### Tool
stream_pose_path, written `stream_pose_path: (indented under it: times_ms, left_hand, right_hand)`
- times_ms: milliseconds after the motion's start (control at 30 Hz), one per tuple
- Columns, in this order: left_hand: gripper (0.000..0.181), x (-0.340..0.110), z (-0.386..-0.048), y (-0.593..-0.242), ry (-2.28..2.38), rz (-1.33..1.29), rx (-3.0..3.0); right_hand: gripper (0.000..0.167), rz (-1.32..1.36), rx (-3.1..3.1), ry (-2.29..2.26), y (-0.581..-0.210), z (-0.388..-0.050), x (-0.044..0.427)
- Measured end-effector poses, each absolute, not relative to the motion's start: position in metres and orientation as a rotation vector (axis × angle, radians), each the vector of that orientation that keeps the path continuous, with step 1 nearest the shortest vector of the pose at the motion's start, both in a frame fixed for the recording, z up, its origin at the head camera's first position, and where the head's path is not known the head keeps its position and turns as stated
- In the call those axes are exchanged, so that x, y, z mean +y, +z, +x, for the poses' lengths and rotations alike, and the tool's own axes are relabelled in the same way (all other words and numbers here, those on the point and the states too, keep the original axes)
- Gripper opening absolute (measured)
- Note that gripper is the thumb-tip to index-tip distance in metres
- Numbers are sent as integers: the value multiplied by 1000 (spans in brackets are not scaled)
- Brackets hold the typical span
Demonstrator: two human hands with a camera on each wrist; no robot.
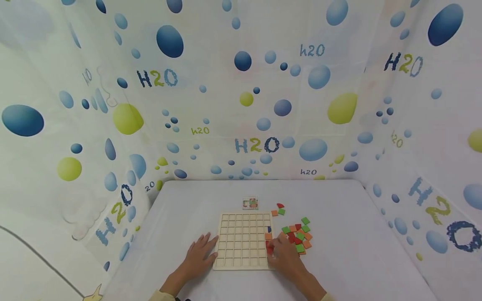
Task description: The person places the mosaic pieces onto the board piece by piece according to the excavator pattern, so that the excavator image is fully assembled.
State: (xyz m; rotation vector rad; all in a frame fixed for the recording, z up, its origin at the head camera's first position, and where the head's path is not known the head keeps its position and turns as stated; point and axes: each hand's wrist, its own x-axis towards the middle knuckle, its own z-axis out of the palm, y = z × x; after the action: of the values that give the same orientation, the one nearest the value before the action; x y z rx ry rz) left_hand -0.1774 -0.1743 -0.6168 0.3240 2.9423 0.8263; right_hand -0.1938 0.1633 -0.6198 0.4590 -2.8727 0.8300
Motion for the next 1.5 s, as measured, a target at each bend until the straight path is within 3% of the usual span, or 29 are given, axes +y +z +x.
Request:
stream_pose_path:
  times_ms: [1500]
  left_hand:
    - [57,-173,-177,-620,858,312,2925]
  right_hand:
    - [16,558,-2978,758,-609,-193,167]
